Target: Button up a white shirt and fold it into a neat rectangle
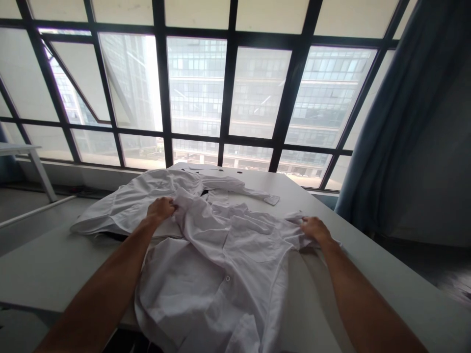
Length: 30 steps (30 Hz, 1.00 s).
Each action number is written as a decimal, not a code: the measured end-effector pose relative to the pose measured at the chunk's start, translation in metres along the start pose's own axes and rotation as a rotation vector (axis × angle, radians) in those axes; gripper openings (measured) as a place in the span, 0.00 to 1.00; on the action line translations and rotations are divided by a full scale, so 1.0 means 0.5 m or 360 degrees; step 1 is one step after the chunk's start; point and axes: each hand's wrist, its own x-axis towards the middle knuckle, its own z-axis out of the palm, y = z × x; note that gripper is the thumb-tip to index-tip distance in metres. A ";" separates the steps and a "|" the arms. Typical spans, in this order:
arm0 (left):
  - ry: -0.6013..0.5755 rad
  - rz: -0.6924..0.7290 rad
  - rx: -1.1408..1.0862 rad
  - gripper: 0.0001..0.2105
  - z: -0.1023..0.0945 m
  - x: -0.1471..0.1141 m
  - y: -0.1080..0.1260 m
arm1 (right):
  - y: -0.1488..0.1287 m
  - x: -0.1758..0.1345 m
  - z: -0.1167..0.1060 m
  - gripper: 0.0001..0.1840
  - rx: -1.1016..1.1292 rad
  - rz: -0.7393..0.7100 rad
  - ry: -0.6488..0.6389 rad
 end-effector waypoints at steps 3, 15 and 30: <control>0.0369 -0.0267 -0.0093 0.23 -0.052 -0.011 -0.013 | 0.047 -0.011 -0.031 0.31 0.0049 0.0398 0.0341; 0.0090 0.0848 0.0002 0.17 -0.005 -0.087 0.139 | -0.121 -0.079 -0.038 0.22 0.0098 -0.0555 -0.0024; -0.0945 0.1097 0.0230 0.33 0.020 -0.137 0.178 | -0.155 0.027 0.101 0.28 -0.0062 -0.0940 -0.0572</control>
